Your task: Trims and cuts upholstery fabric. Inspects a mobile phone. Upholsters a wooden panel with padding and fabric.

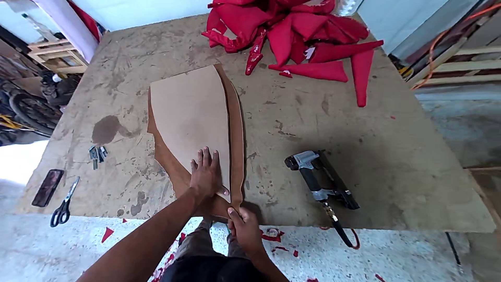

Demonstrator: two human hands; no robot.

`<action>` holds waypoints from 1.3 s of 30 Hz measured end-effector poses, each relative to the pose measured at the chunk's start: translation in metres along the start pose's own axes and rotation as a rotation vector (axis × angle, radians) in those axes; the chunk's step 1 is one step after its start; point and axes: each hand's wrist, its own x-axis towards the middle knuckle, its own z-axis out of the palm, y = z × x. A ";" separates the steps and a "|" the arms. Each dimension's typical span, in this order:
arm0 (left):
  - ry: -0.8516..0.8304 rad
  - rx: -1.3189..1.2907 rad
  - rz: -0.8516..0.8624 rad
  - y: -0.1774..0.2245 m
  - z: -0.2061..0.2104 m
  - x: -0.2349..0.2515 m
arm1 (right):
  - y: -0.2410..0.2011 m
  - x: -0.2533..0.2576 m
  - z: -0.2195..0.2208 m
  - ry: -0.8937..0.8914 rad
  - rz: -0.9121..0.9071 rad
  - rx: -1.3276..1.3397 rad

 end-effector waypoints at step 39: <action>0.160 -0.152 0.274 -0.047 0.039 -0.006 | -0.119 -0.020 -0.074 0.095 0.071 -0.884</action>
